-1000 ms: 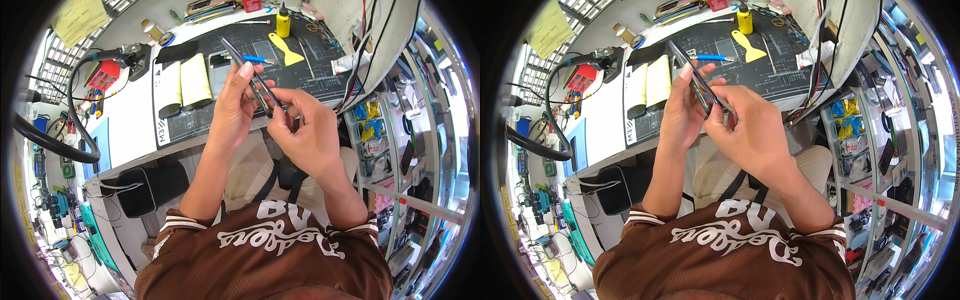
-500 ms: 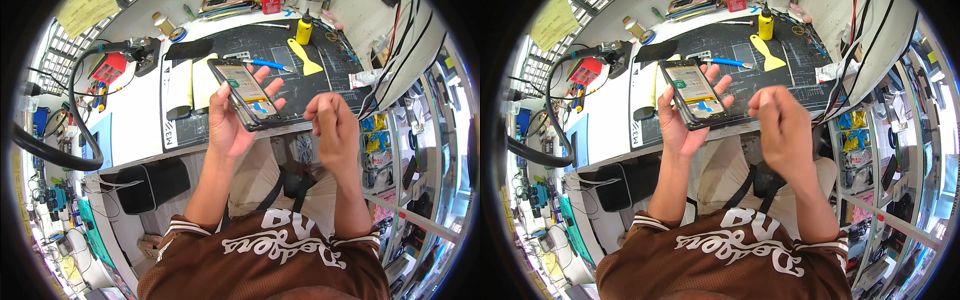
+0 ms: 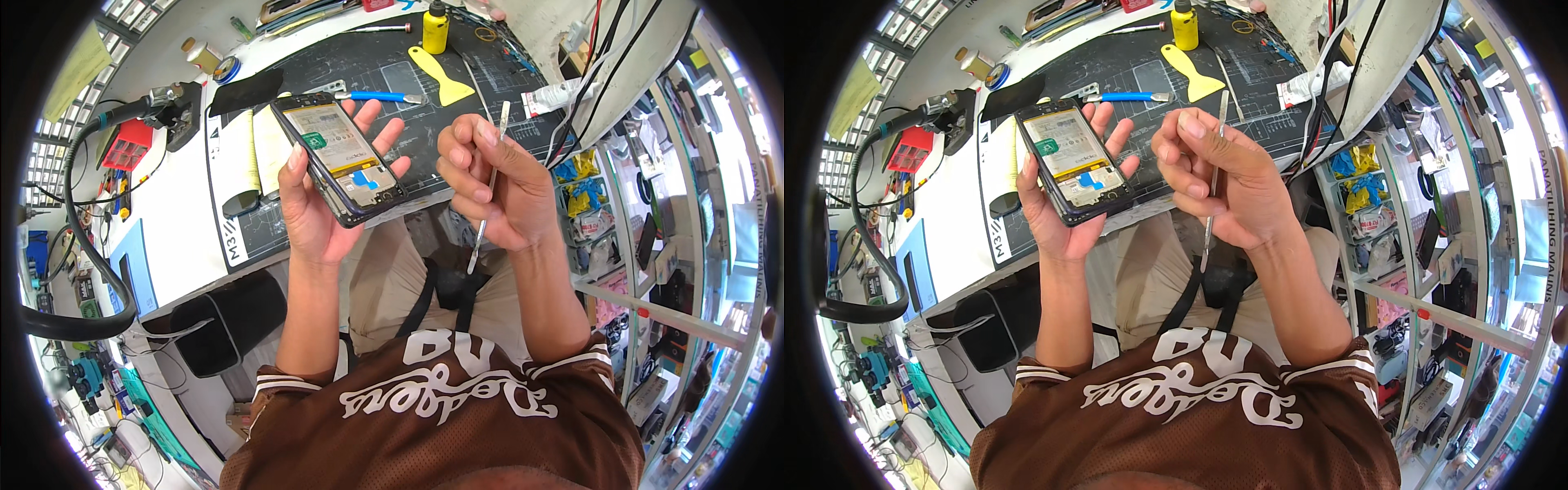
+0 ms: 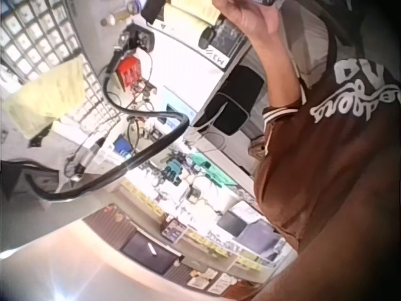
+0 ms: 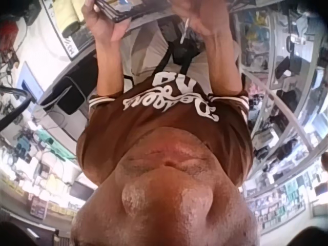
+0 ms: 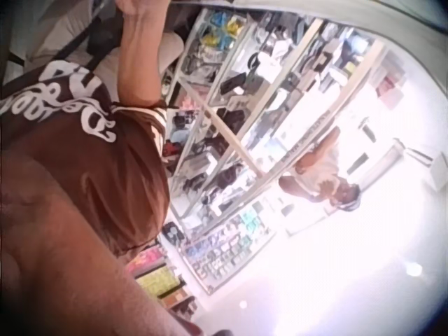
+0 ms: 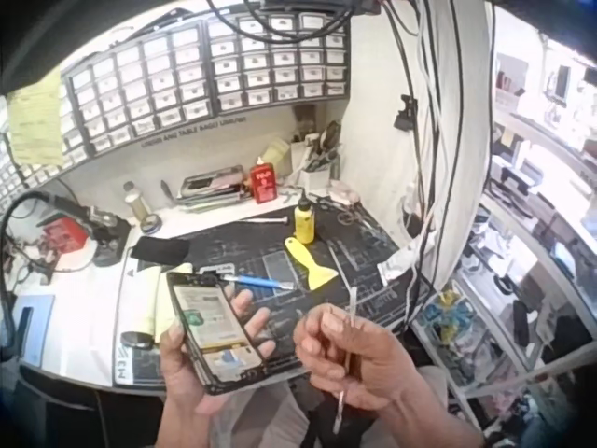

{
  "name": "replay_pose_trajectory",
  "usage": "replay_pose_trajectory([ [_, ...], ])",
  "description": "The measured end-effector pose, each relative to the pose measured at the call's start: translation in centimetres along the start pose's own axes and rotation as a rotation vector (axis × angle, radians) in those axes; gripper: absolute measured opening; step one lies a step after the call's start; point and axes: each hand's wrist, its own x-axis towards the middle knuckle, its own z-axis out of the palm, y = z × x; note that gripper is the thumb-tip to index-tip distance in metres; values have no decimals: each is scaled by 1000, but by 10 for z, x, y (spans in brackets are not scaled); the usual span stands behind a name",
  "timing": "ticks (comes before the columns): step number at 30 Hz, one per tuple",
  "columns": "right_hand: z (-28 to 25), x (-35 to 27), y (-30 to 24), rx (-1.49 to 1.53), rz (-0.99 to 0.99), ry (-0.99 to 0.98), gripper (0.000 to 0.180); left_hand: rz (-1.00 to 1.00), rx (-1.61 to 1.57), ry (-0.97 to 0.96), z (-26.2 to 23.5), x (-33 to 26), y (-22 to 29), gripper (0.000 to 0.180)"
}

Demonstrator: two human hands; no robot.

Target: The person removes the back cover of a smartphone, handles a small component, and uses a yellow heat gun to apply heat along the edges of the phone's internal frame. The phone remains open with the battery exposed.

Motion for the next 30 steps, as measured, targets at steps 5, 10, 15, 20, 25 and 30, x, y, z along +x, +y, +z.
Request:
replay_pose_trajectory([
  [5,3,-3,0,-170,30,151,23,-1,-55,-34,-3,0,-2,84],
  [10,3,1,10,-724,-87,414,27,21,-73,-1,-1,-3,-3,80],
  [15,17,-8,27,-784,62,414,36,69,-122,-16,3,-4,-8,80],
  [20,19,-19,48,-726,24,321,46,26,-120,-34,12,-7,-9,89],
  [25,8,-16,60,-292,164,336,59,-36,-262,-25,16,-9,-8,75],
  [30,7,-6,70,-37,186,218,66,13,-96,-9,12,-4,-16,67],
])
